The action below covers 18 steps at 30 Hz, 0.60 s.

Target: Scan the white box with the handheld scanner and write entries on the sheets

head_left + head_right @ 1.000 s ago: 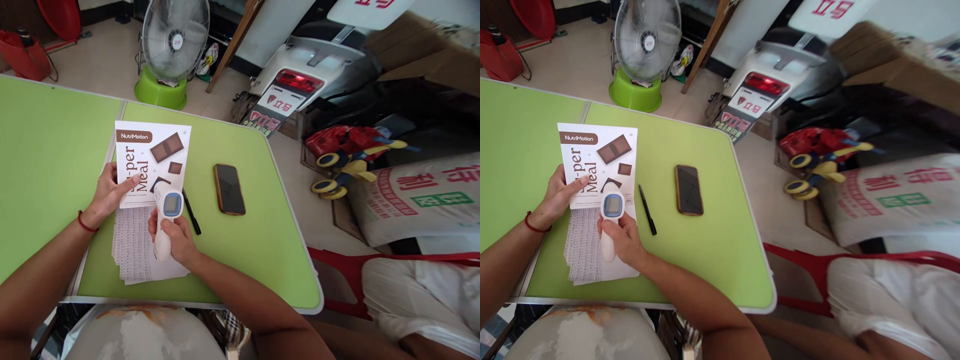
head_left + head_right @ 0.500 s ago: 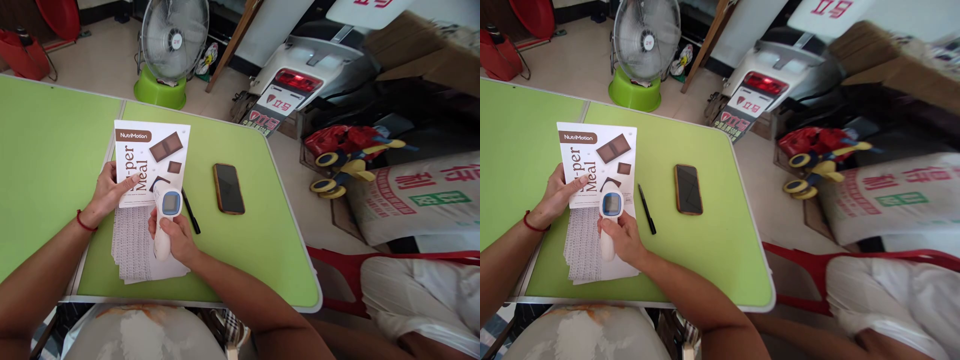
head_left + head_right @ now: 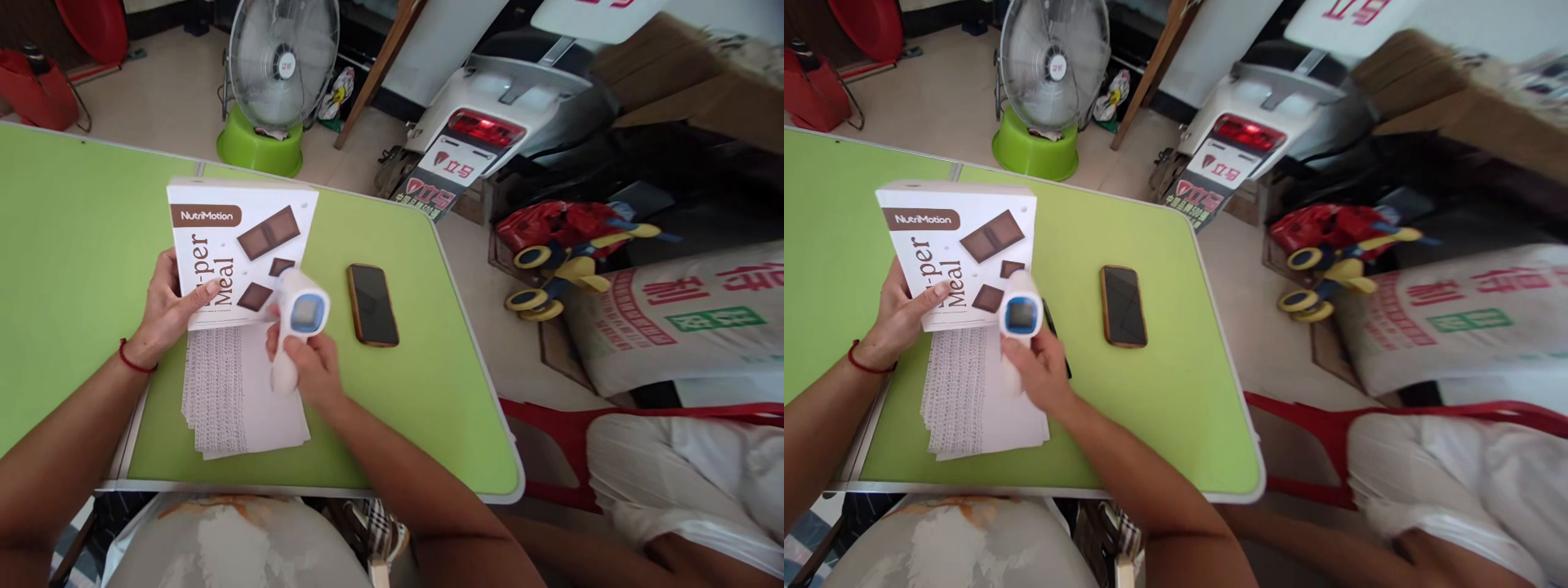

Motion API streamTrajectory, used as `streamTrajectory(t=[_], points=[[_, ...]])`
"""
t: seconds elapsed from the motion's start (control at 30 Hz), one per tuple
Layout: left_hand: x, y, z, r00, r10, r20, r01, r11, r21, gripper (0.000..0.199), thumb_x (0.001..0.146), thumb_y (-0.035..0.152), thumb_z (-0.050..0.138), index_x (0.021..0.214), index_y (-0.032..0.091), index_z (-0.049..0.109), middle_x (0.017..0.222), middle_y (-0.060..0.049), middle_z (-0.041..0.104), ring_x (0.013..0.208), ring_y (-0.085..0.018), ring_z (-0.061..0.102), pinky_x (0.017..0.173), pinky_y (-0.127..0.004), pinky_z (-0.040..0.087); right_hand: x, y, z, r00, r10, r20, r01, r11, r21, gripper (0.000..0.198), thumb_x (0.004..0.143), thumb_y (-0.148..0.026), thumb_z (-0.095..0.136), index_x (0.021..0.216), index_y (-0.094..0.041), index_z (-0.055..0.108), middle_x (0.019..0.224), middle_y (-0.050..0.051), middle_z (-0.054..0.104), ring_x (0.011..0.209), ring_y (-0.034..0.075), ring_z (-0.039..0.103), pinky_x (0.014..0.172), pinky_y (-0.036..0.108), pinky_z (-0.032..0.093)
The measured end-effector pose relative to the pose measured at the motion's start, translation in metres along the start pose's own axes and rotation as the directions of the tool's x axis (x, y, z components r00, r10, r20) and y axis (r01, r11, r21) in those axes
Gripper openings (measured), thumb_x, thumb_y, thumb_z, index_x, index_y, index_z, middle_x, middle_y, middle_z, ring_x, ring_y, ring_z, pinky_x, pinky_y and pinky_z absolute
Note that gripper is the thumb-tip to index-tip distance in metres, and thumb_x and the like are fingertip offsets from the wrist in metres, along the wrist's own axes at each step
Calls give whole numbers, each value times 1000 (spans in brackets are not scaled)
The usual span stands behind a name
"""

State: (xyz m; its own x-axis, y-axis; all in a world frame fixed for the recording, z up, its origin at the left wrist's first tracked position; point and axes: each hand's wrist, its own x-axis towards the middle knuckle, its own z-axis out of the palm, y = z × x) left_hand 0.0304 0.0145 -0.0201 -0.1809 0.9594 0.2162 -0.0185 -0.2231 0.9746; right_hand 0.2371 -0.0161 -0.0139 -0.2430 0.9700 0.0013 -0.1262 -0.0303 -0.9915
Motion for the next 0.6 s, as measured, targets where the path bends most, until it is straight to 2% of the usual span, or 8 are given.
streamTrajectory(t=[0.07, 0.1, 0.17, 0.23, 0.3, 0.4, 0.5, 0.6], points=[[3, 0, -3, 998, 64, -3, -64, 998, -4, 59, 69, 36, 80, 117, 25, 47, 119, -6, 57, 110, -26, 56, 92, -43, 50, 15, -8, -21, 985, -94, -145, 53, 964, -259, 30, 75, -50, 55, 84, -22, 57, 72, 1, 56, 64, 15, 49, 59, 30, 40], [5, -1, -5, 997, 82, -2, -82, 997, 6, 60, 69, 36, 80, 117, 27, 46, 121, -6, 56, 113, -26, 55, 95, -44, 49, 23, -11, -32, 975, -122, -185, 33, 905, -424, 30, 75, -50, 55, 86, -21, 58, 74, 1, 57, 67, 16, 51, 61, 30, 40], [7, -2, -8, 996, 94, 4, -95, 995, 25, 60, 69, 37, 80, 117, 28, 44, 122, -6, 54, 114, -27, 54, 96, -46, 48, 37, -14, -54, 973, -112, -202, -59, 725, -687, 32, 77, -48, 53, 94, -21, 58, 77, 3, 61, 70, 18, 53, 64, 32, 41], [9, -3, -9, 995, 94, 14, -95, 995, 35, 59, 70, 38, 79, 116, 27, 44, 122, -6, 54, 113, -27, 54, 96, -46, 48, 48, -11, -69, 973, -58, -224, -164, 509, -845, 34, 78, -46, 52, 98, -19, 58, 85, 7, 64, 74, 21, 56, 67, 34, 42], [10, -2, -10, 995, 94, 33, -95, 995, 39, 59, 70, 40, 78, 117, 27, 43, 122, -6, 54, 113, -27, 54, 95, -47, 48, 53, -3, -76, 970, -26, -242, -220, 334, -916, 36, 81, -43, 52, 104, -16, 57, 94, 11, 64, 83, 25, 58, 71, 35, 43], [11, -1, -9, 990, 120, 68, -123, 992, 38, 62, 72, 40, 76, 122, 27, 42, 122, -6, 55, 112, -27, 54, 96, -46, 47, 54, 8, -78, 973, -28, -228, -221, 152, -963, 37, 83, -42, 51, 106, -13, 57, 102, 15, 60, 93, 27, 58, 75, 36, 44], [15, -5, -10, 984, 150, 100, -155, 987, 47, 64, 77, 41, 73, 129, 26, 39, 123, -6, 54, 113, -26, 53, 98, -46, 45, 53, 12, -78, 980, -45, -194, -191, 58, -980, 36, 85, -42, 50, 102, -12, 59, 104, 16, 57, 95, 27, 56, 76, 37, 44], [18, -12, -15, 971, 216, 101, -229, 962, 147, 63, 81, 45, 67, 129, 20, 35, 124, -8, 51, 114, -26, 50, 97, -47, 43, 50, 8, -76, 979, -146, -143, -143, 14, -990, 36, 84, -39, 53, 106, -11, 58, 109, 19, 56, 98, 29, 54, 76, 37, 42]])
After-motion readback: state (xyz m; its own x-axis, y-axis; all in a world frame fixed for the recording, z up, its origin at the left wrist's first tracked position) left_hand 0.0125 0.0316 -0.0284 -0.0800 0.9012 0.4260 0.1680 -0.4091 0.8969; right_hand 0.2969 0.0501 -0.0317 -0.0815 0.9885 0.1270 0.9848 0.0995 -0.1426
